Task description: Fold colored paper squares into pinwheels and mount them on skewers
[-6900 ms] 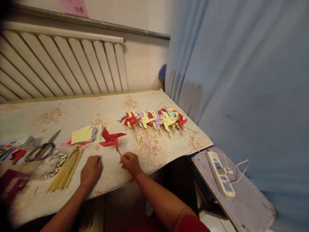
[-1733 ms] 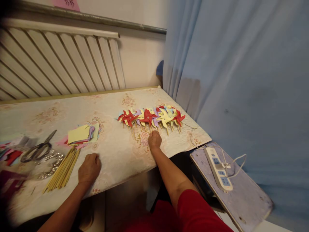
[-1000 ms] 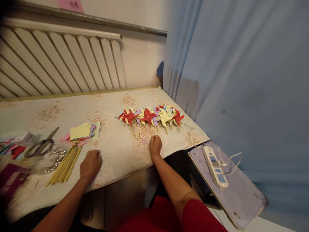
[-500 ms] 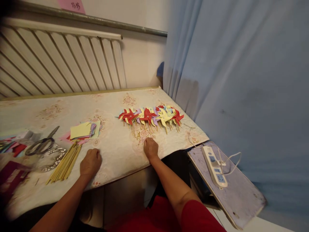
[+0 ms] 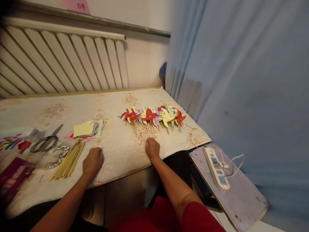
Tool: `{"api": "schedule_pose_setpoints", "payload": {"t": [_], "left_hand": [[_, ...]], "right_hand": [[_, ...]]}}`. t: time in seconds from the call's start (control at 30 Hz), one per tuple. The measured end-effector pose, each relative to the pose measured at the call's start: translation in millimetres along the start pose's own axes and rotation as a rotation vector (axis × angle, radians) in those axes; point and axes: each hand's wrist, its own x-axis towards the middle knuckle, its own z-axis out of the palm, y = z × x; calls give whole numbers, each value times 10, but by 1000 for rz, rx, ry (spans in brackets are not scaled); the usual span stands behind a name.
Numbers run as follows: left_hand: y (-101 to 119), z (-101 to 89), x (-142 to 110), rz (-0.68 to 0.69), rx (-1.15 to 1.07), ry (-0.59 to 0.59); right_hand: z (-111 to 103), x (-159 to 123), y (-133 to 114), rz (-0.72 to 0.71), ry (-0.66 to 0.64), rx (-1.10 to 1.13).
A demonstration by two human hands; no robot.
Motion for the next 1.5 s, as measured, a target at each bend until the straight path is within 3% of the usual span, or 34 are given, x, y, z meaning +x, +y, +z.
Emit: {"api": "schedule_pose_setpoints", "payload": {"t": [1.5], "left_hand": [[-2,8,-18,-2,-25,2]], "right_hand": [[-20,-2,-17,-13,5,-12]]}}
